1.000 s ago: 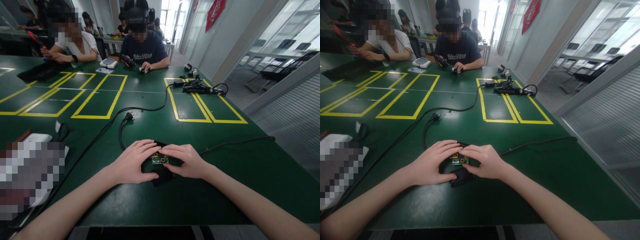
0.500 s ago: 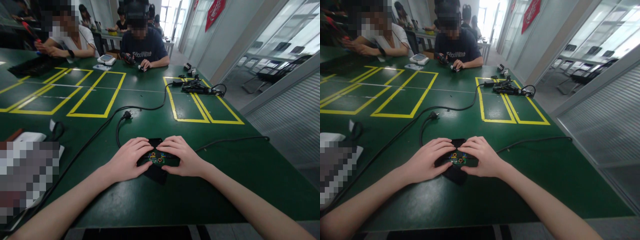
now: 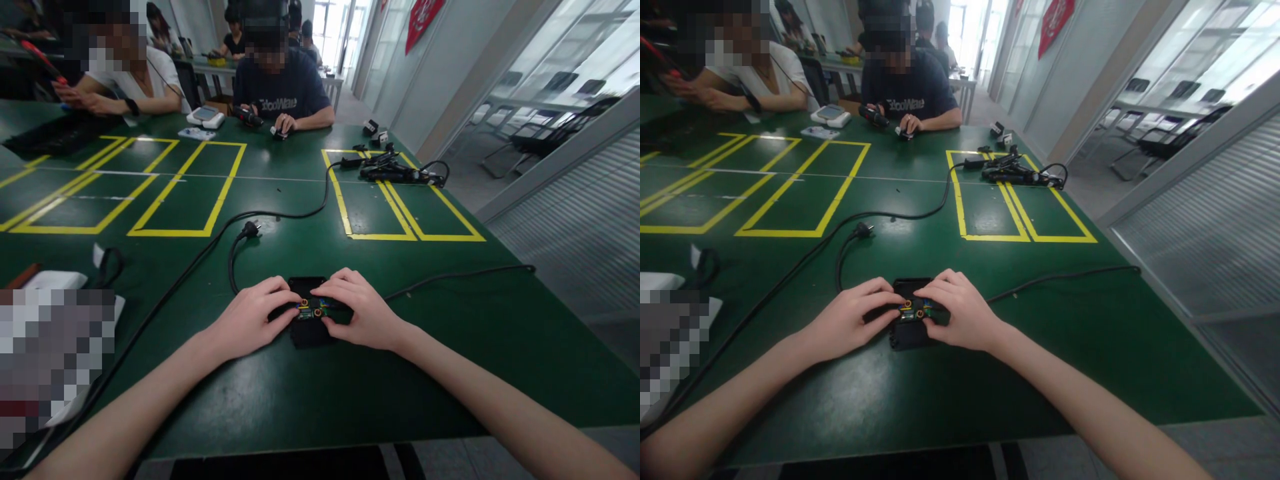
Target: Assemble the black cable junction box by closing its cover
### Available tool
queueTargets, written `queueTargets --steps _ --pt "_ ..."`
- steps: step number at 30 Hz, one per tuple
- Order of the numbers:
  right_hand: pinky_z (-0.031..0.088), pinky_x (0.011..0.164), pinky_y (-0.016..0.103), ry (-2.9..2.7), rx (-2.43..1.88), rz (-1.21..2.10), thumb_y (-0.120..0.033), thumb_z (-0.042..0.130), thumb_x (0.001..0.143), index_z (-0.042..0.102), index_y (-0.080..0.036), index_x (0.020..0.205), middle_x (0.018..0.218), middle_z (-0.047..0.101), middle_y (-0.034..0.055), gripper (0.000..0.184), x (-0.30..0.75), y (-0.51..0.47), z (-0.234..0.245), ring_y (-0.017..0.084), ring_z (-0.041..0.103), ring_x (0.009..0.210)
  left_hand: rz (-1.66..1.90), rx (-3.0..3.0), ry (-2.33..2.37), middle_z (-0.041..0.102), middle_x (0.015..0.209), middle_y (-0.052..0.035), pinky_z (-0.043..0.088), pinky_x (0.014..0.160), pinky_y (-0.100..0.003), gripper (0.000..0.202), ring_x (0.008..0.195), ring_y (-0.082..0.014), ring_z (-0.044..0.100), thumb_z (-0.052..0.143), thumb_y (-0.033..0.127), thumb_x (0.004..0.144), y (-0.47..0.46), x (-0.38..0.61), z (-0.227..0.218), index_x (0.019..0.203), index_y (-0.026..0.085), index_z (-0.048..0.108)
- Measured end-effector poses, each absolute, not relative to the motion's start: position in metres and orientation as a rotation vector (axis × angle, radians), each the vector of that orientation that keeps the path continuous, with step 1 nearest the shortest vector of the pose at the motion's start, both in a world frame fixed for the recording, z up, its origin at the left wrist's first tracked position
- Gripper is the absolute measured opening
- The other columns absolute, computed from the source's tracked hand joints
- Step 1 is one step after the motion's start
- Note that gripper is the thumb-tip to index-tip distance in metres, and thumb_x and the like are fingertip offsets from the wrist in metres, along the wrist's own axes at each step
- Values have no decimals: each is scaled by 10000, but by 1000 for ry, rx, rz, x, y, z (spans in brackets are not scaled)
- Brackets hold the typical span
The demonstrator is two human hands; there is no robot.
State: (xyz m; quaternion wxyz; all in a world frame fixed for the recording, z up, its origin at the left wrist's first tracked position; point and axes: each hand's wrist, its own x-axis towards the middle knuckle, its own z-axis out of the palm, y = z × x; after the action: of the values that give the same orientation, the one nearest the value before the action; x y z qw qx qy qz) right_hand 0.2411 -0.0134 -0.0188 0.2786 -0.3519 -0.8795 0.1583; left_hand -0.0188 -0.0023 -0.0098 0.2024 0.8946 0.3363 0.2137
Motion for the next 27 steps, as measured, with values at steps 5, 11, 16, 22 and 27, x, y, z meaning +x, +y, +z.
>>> queueTargets --steps 5,11,16,22,27 --pt "509 821 425 -2376 -963 343 -157 677 776 685 -181 1214 1109 741 111 439 235 -14 -26 268 613 948 585 2527 949 699 978 -33 535 750 -265 154 879 -173 680 599 250 1007 6 -22 -13 1088 208 723" --pt "535 895 440 -2361 -994 406 -170 664 865 662 -204 1281 1191 738 108 418 241 -6 -20 266 666 1050 603 2567 1032 699 927 -27 537 715 -259 258 809 -166 678 575 278 1030 12 -24 -19 1250 192 677" --pt "508 1062 490 -2301 -983 486 -263 729 881 616 -241 1364 1366 647 133 496 260 -4 -19 285 618 1272 563 2597 1088 704 1045 -51 580 763 -290 295 875 -190 712 531 297 1050 12 -24 -23 1285 192 676" --pt "540 951 493 -2381 -1000 313 -356 776 833 631 -216 1300 1357 598 176 509 265 -7 -25 310 635 1146 604 2625 1111 659 1161 -71 607 770 -316 290 899 -191 710 508 328 1054 16 -22 -24 1248 210 689" --pt "523 937 504 -2352 -1037 225 -340 720 877 645 -217 1218 1283 628 170 370 259 -6 -27 337 613 1168 638 2641 1116 664 1163 -64 602 761 -293 294 875 -166 699 509 322 1055 20 -19 -26 1274 224 680"
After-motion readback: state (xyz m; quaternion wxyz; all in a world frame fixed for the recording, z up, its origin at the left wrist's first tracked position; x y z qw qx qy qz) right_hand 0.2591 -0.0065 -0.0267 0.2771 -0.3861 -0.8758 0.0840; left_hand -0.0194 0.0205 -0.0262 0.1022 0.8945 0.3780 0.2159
